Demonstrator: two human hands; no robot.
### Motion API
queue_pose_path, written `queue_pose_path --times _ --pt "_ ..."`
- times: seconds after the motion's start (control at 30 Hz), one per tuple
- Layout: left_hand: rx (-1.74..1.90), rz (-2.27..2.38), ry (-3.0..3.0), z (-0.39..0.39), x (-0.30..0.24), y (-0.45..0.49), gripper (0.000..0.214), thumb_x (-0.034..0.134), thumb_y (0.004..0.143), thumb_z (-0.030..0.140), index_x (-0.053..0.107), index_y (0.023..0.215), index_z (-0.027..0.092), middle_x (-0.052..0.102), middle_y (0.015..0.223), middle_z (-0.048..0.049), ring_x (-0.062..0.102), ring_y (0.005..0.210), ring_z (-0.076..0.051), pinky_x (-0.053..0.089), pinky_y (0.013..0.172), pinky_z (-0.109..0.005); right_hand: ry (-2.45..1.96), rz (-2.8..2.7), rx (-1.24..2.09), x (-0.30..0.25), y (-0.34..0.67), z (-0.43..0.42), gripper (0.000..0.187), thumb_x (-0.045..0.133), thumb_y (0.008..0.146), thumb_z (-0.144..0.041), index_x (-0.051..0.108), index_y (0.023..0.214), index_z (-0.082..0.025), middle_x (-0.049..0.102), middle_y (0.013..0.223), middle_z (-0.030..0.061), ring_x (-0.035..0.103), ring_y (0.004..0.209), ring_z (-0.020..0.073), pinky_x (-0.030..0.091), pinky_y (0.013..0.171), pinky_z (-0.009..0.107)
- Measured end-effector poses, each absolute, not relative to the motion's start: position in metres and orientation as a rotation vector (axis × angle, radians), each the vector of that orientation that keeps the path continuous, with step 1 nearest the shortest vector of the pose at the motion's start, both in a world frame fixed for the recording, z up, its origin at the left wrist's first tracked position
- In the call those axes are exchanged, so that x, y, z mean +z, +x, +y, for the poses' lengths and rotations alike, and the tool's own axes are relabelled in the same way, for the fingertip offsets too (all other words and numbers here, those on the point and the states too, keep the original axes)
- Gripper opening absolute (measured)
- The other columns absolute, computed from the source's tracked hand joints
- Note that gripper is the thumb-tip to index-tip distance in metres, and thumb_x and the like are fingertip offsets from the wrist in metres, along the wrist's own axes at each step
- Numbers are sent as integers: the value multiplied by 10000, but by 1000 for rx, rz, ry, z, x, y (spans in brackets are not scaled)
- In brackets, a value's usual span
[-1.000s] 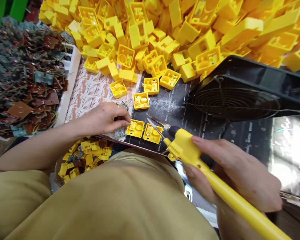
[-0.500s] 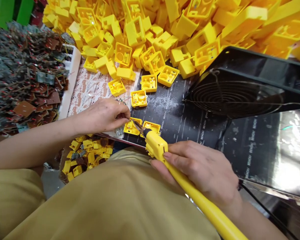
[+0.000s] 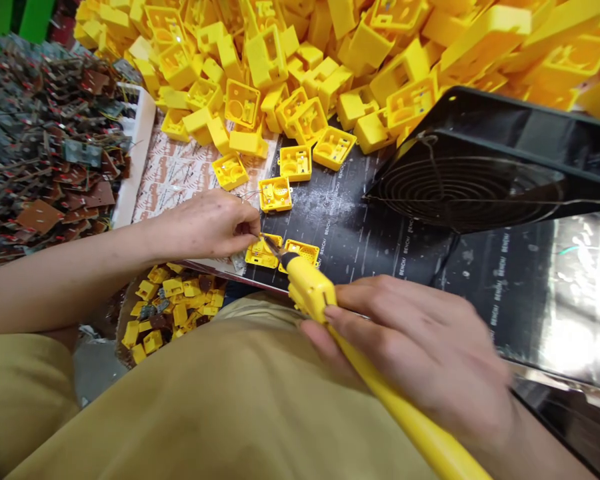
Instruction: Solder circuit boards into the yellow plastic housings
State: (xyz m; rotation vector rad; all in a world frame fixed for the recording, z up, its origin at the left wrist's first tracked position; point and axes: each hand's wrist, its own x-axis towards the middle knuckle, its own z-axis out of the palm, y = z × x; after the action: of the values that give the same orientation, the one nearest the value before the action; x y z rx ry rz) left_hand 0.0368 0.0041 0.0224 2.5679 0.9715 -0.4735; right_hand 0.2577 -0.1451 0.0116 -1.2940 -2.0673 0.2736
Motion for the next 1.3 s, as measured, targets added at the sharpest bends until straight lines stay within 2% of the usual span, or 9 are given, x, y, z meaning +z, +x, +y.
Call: queue_pose_path --times 0.17,0.27,0.37,0.53,0.73,0.93,1.1,1.17,1.3 --pt "-479 944 2595 5 22 38 175 558 774 153 728 789 189 672 693 0 585 647 -131 355 583 -247 -1270 -2013 310 14 268 -145 126 717 867 -211 592 887 -219 648 761 -21 625 614 64 519 527 151" --pt "-529 959 2587 6 23 40 178 557 789 153 729 810 194 671 700 4 596 669 -135 352 590 -246 -1324 -1974 330 13 265 -148 136 713 882 -303 603 871 -224 670 784 -17 644 604 82 498 459 173" --pt "-546 988 2610 8 25 36 149 586 813 205 733 836 209 687 750 -5 615 718 -158 358 607 -260 -1509 -1796 458 9 262 -157 222 736 862 -390 632 996 -247 702 878 5 688 704 134 554 520 226" --pt "-170 905 2698 1 29 18 201 544 894 278 740 897 233 719 917 -8 633 804 -167 420 742 -308 -1506 -1801 295 -8 275 -166 470 719 871 -418 591 1304 -290 733 956 27 715 719 194 579 505 285" --pt "61 863 2882 -30 5 12 240 519 915 288 713 833 173 702 918 -73 626 920 -252 422 829 -416 -1353 -1921 274 -12 281 -155 515 723 868 -278 561 1357 -269 727 943 28 702 666 169 560 461 255" --pt "228 918 2431 -23 0 0 146 545 919 245 675 894 181 731 928 -16 653 907 -178 394 988 -406 -1381 -1942 245 -10 282 -158 565 726 868 -288 523 1396 -294 723 959 42 708 687 187 569 476 276" --pt "129 926 2382 -17 6 -7 138 545 904 233 675 882 191 728 861 21 660 839 -158 283 1121 -485 -1361 -1924 279 -11 279 -160 546 740 860 -298 543 1369 -295 728 949 41 699 681 173 570 510 267" --pt "99 959 2506 -17 5 -7 160 540 910 238 687 877 187 728 877 -7 663 881 -188 327 1082 -469 -1335 -1915 287 -10 273 -157 494 752 850 -280 576 1312 -263 721 939 48 699 714 166 589 574 260" --pt "108 1029 2681 -20 -2 -5 195 548 918 270 708 963 168 715 984 -74 658 953 -245 444 881 -377 -1158 -2034 406 -5 264 -150 317 671 895 -179 568 1195 -196 693 850 25 695 768 139 598 697 232"
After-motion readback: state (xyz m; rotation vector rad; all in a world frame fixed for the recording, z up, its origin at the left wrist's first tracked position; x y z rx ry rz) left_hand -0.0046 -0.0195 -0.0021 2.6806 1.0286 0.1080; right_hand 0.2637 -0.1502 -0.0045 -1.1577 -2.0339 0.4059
